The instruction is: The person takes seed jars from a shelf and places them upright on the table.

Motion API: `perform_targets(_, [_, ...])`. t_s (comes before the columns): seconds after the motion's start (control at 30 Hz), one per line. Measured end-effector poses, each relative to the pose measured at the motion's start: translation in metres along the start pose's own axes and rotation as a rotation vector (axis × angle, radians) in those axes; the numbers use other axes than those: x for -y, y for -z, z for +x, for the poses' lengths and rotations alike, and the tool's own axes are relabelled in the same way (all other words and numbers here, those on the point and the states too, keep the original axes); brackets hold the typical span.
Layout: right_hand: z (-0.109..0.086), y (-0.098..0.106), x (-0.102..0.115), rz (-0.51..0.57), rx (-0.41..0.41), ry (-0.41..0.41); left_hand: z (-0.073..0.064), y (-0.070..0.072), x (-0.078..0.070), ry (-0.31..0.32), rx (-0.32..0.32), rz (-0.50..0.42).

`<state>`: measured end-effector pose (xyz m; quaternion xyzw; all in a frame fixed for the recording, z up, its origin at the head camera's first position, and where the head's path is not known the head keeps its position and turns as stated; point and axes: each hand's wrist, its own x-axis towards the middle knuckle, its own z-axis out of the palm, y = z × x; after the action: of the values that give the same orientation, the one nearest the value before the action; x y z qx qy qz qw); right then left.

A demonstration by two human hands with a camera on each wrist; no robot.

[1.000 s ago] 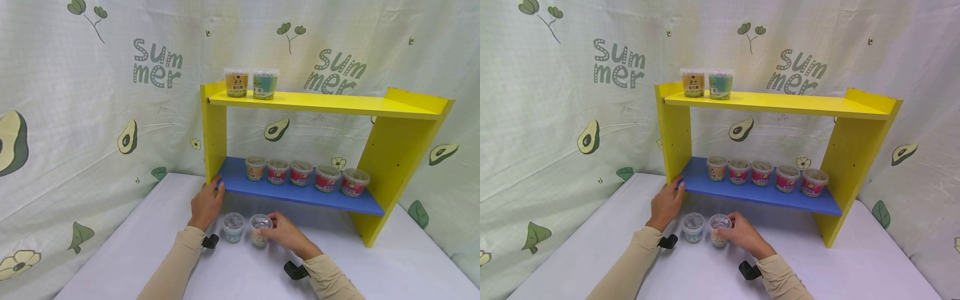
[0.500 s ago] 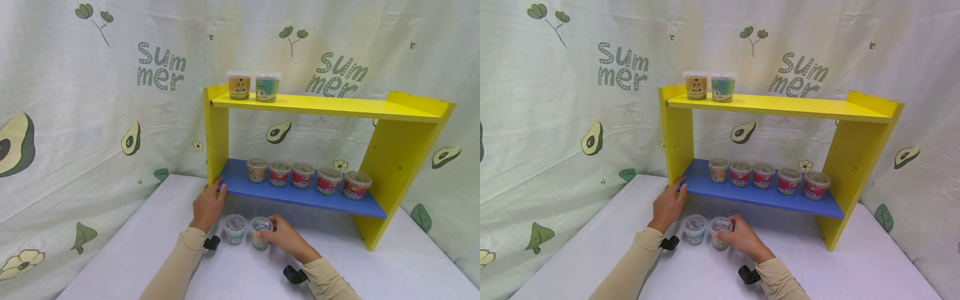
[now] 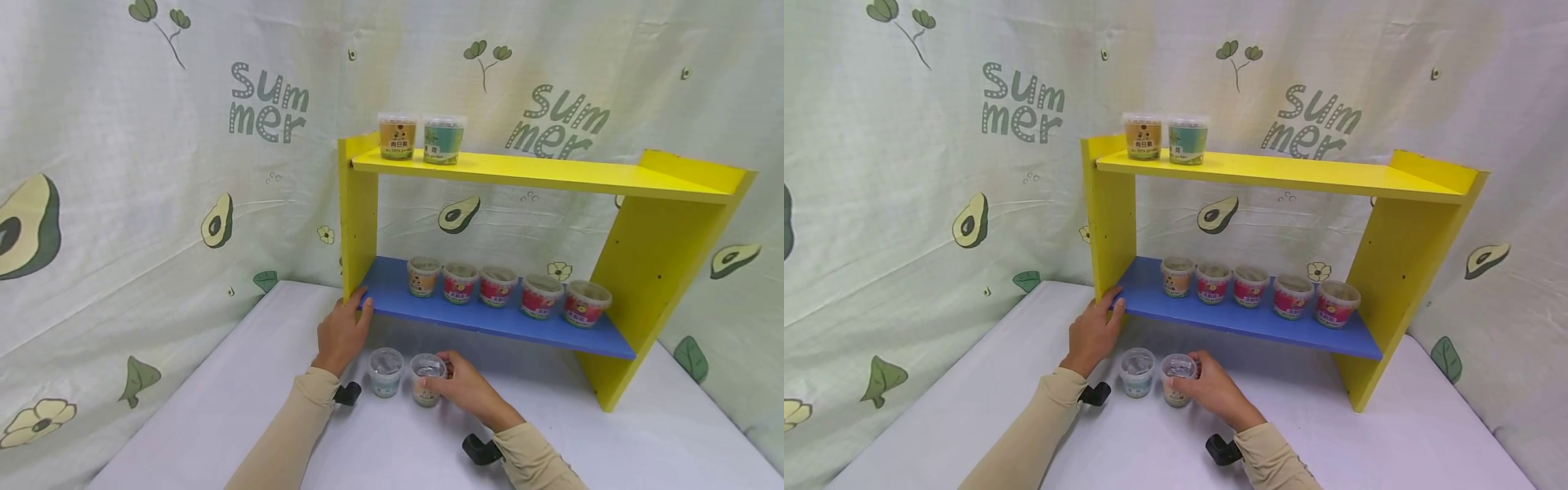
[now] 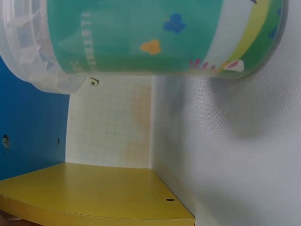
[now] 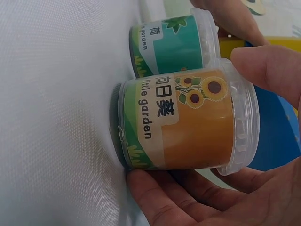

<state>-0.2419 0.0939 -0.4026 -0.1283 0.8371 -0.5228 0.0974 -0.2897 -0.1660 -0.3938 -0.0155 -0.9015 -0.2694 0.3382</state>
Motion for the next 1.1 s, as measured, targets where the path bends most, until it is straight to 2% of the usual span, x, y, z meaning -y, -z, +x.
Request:
perform_targets(0.63, [-0.0010,-0.0016,0.0016,-0.005,0.011,0.010,0.0016,-0.0011,0.0022,-0.004,-0.002,-0.001])
perform_targets(1.1, [0.0016,-0.0008,0.0000,0.045,0.036,0.037,0.0018,-0.0017,0.0020,-0.001,0.004,0.005])
